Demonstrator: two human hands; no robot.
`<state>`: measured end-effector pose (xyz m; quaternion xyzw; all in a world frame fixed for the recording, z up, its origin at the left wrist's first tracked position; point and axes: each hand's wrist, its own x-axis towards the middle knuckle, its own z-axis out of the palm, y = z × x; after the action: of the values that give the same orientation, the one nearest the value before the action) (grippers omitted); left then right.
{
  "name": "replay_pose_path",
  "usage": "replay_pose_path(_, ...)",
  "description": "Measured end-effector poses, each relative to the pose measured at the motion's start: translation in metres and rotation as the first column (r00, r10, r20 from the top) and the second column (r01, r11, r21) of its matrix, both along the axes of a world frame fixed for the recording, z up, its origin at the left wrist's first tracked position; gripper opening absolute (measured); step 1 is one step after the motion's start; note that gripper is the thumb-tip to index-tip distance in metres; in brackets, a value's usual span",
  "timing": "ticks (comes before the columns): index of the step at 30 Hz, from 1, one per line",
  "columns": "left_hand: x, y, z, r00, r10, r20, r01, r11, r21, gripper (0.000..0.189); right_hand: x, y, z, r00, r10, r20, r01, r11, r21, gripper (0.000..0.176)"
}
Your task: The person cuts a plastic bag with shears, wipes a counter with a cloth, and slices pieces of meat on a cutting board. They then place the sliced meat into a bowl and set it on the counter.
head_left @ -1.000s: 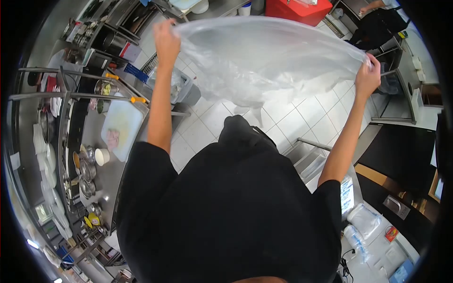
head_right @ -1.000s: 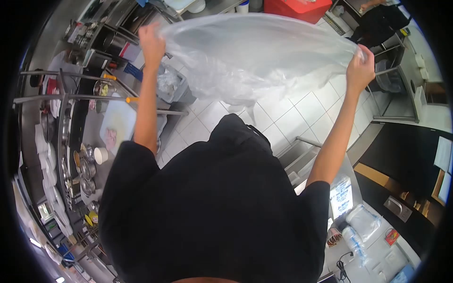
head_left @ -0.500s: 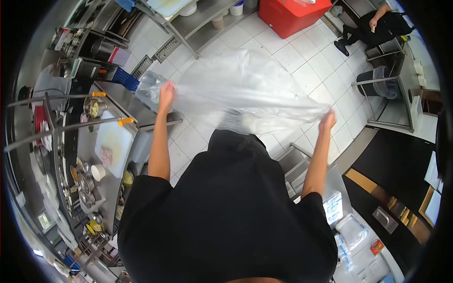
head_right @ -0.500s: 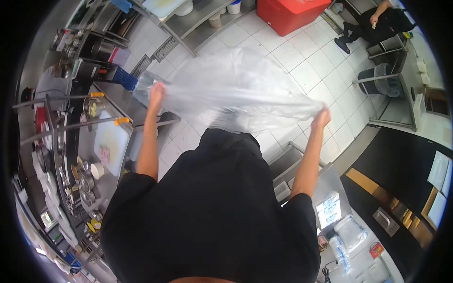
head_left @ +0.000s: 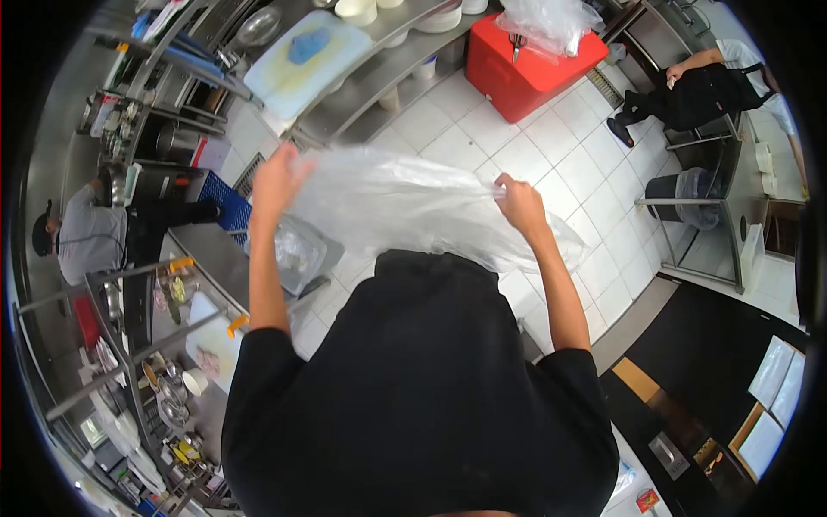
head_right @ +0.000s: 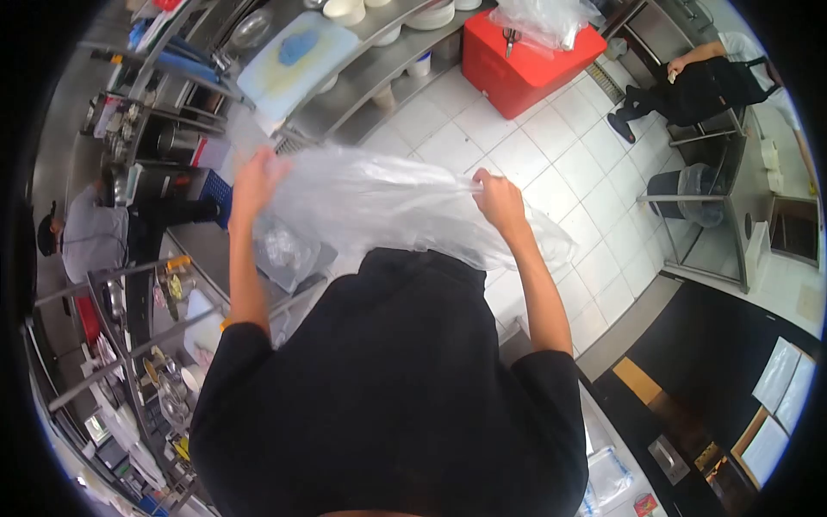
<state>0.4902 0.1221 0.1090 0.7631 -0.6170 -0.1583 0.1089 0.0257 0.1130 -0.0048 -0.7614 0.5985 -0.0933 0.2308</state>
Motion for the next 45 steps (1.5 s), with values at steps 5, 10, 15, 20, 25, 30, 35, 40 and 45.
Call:
replay_pose_path(5,-0.146,-0.037,-0.033,0.856,-0.515,0.046,0.511,0.828,-0.231,0.080,0.008,-0.070,-0.006,0.945,0.069,0.321,-0.134,0.974,0.184,0.029)
replay_pose_path(10,-0.205,-0.135,-0.140,0.849,-0.474,-0.232,0.507,0.856,0.106,0.040,-0.034,-0.191,-0.028,0.882,0.060,0.467,-0.267,0.880,0.392,0.037)
replay_pose_path(15,-0.261,-0.213,-0.164,0.877,-0.179,-0.446,0.185,0.982,-0.030,0.020,-0.123,-0.343,-0.109,0.643,-0.220,0.734,-0.635,0.383,0.671,0.043)
replay_pose_path(20,-0.330,-0.270,-0.217,0.899,0.260,-0.354,-0.191,0.957,0.217,0.024,-0.186,-0.545,-0.251,0.868,0.417,0.268,-0.490,0.804,0.338,0.032)
replay_pose_path(25,-0.402,-0.272,-0.249,0.890,0.418,-0.183,-0.402,0.908,0.119,0.040,-0.224,-0.746,-0.373,0.832,0.485,-0.270,-0.514,0.857,-0.043,0.027)
replay_pose_path(30,-0.455,-0.262,-0.276,0.716,0.690,-0.105,-0.673,0.722,0.160,0.047,-0.212,-0.867,-0.408,0.558,0.736,-0.384,-0.813,0.578,-0.073,0.029)
replay_pose_path(35,-0.471,-0.255,-0.285,0.579,0.810,-0.097,-0.797,0.587,0.140,0.051,-0.196,-0.889,-0.447,0.347,0.766,-0.541,-0.930,0.357,-0.091,0.031)
replay_pose_path(40,-0.443,-0.268,-0.286,0.659,0.751,0.045,-0.752,0.658,0.033,0.056,-0.211,-0.902,-0.472,0.312,0.866,-0.391,-0.936,0.351,0.029,0.048)
replay_pose_path(45,-0.369,-0.340,-0.237,0.501,0.846,-0.182,-0.863,0.504,-0.037,0.027,-0.219,-0.877,-0.415,0.189,0.792,-0.580,-0.918,0.353,0.182,0.058)
